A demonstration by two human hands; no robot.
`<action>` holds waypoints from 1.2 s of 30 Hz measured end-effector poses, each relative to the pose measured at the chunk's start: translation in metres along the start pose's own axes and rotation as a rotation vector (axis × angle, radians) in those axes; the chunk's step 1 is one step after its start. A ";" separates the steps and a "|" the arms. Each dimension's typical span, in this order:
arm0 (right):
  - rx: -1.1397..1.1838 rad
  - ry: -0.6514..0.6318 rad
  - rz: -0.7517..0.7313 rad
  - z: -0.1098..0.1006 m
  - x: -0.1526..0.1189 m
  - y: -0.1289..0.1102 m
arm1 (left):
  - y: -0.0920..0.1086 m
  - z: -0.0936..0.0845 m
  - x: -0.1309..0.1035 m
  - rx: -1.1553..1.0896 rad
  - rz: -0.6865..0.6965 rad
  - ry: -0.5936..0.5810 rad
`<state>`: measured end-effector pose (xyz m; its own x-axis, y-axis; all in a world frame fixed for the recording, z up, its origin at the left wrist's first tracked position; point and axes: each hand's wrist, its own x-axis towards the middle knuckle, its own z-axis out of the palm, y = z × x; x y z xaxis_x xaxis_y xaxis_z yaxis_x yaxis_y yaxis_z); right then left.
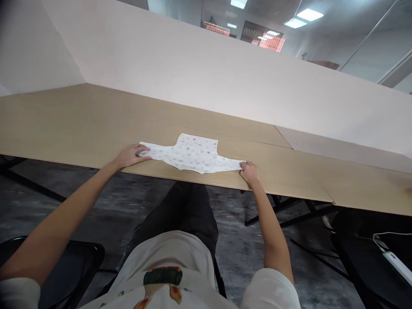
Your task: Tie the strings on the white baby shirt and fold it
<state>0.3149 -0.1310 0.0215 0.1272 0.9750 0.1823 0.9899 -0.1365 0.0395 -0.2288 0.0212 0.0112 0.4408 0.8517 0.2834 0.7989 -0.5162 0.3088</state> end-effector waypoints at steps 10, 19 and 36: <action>0.029 0.099 0.372 0.011 -0.019 0.008 | -0.008 0.001 0.010 -0.134 -0.436 0.181; 0.192 0.046 0.468 0.005 0.005 0.009 | -0.002 0.007 0.009 0.079 -0.337 0.092; 0.660 0.230 0.096 -0.026 0.050 -0.208 | 0.001 0.000 0.001 -0.116 -0.443 0.134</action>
<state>0.1135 -0.0587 0.0474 0.2713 0.8920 0.3615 0.8158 -0.0138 -0.5782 -0.2279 0.0217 0.0115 0.0049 0.9769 0.2136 0.8437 -0.1187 0.5236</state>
